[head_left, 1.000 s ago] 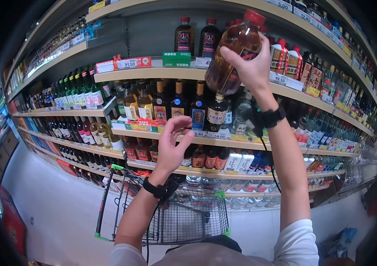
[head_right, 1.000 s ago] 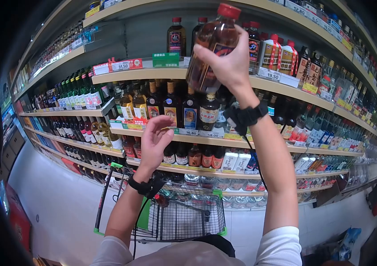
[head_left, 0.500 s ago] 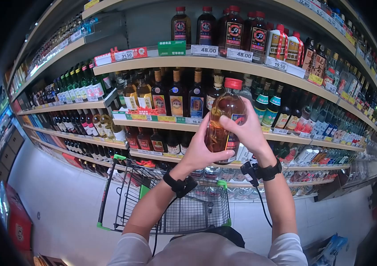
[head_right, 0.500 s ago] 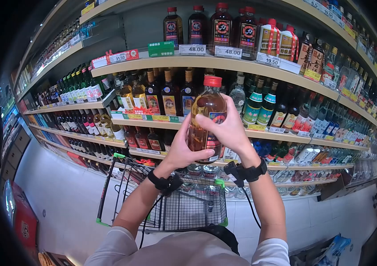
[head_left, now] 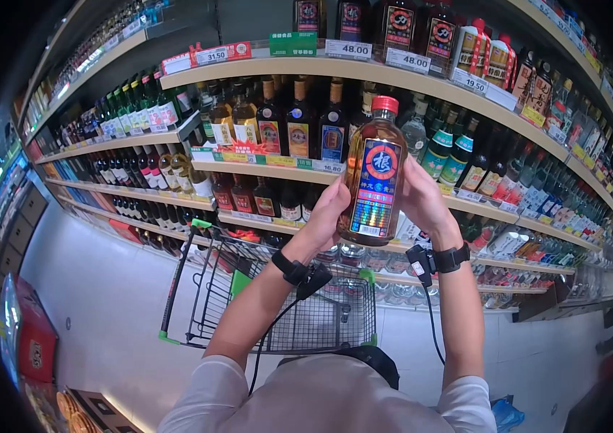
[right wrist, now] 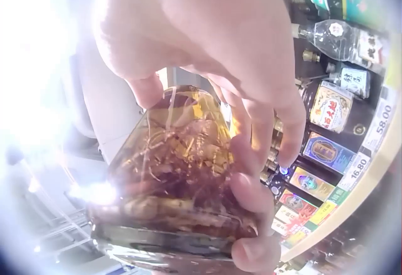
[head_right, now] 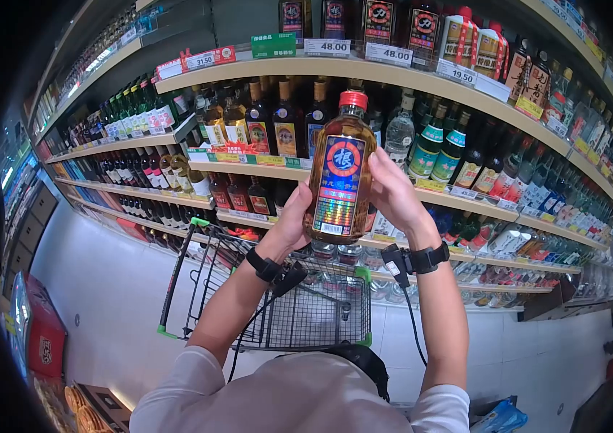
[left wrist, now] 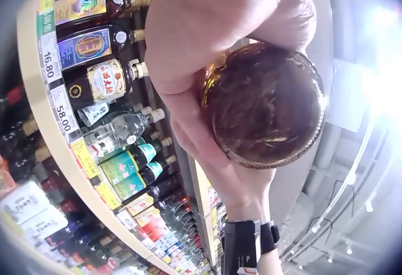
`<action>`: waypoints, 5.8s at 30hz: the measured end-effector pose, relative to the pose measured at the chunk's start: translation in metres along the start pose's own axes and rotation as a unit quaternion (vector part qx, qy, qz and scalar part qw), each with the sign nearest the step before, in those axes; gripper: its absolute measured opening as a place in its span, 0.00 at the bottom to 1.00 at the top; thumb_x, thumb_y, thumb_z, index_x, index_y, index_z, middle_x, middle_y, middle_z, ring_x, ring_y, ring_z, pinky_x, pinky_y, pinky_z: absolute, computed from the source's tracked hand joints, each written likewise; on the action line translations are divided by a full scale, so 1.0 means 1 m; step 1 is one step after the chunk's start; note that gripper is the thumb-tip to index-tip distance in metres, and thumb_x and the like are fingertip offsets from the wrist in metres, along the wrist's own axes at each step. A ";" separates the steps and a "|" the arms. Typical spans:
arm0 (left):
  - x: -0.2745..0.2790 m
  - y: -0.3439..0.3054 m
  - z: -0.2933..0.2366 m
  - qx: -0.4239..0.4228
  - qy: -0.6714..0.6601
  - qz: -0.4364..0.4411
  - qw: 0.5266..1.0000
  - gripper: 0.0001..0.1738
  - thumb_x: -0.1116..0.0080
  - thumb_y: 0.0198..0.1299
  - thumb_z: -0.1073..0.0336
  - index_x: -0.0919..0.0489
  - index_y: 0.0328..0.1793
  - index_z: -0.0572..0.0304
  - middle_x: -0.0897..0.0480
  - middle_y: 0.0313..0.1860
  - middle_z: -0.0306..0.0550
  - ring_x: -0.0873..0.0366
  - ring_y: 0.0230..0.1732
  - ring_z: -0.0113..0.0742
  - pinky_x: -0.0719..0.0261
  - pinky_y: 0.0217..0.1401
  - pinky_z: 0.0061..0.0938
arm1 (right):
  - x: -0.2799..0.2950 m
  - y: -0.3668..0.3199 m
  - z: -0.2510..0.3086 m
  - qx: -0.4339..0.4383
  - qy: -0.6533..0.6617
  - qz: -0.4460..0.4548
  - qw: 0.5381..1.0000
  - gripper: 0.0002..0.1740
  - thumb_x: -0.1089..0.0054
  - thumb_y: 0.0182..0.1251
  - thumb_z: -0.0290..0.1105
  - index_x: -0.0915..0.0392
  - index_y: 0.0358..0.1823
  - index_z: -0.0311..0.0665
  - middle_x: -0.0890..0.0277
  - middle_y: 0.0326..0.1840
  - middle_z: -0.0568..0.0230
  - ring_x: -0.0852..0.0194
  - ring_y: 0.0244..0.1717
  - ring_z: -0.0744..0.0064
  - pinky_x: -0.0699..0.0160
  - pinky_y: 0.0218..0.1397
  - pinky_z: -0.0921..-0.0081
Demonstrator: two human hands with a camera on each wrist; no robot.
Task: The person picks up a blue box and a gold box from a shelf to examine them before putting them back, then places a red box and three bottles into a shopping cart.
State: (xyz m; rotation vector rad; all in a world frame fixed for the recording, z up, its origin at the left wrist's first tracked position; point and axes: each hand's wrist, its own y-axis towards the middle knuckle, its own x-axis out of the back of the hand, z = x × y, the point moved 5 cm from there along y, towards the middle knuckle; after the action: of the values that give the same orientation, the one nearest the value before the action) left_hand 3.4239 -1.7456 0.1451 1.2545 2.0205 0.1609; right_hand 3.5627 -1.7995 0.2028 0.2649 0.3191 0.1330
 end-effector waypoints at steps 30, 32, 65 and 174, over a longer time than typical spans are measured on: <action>0.029 -0.055 0.009 0.076 -0.217 0.076 0.970 0.62 0.38 0.47 0.21 0.36 0.76 0.64 0.25 0.66 0.63 0.19 0.58 0.60 0.19 0.63 0.51 | -0.046 -0.038 -0.025 0.055 -0.183 -0.038 0.981 0.27 0.35 0.68 0.29 0.32 0.66 0.30 0.25 0.60 0.55 0.22 0.54 0.72 0.22 0.59 0.74; 0.027 -0.060 -0.005 0.031 -0.074 -0.012 0.997 0.58 0.26 0.45 0.35 0.36 0.76 0.64 0.24 0.66 0.58 0.20 0.62 0.54 0.21 0.66 0.48 | -0.055 -0.038 -0.018 0.100 -0.280 -0.040 0.954 0.34 0.30 0.64 0.33 0.34 0.68 0.31 0.27 0.61 0.54 0.23 0.56 0.68 0.23 0.61 0.70; 0.116 -0.187 0.049 0.143 0.325 -0.012 0.935 0.57 0.15 0.39 0.61 0.36 0.76 0.63 0.25 0.66 0.52 0.26 0.66 0.37 0.30 0.71 0.34 | -0.079 -0.039 -0.144 0.019 -0.620 -0.061 0.782 0.20 0.27 0.56 0.43 0.25 0.38 0.38 0.20 0.30 0.49 0.18 0.34 0.44 0.21 0.36 0.58; 0.346 -0.420 0.088 0.310 0.266 -0.425 0.808 0.10 0.37 0.66 0.70 0.20 0.51 0.64 0.16 0.41 0.40 0.20 0.40 0.26 0.23 0.47 0.22 | 0.058 -0.197 -0.536 -0.503 -0.423 -0.131 0.743 0.16 0.40 0.62 0.30 0.19 0.51 0.35 0.14 0.39 0.44 0.13 0.42 0.52 0.16 0.48 0.63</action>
State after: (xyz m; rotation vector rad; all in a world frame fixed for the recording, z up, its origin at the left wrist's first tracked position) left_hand 3.0908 -1.7017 -0.2920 0.5078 3.0919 -0.7104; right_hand 3.4597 -1.8520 -0.3592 -0.8081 -0.6516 -0.1139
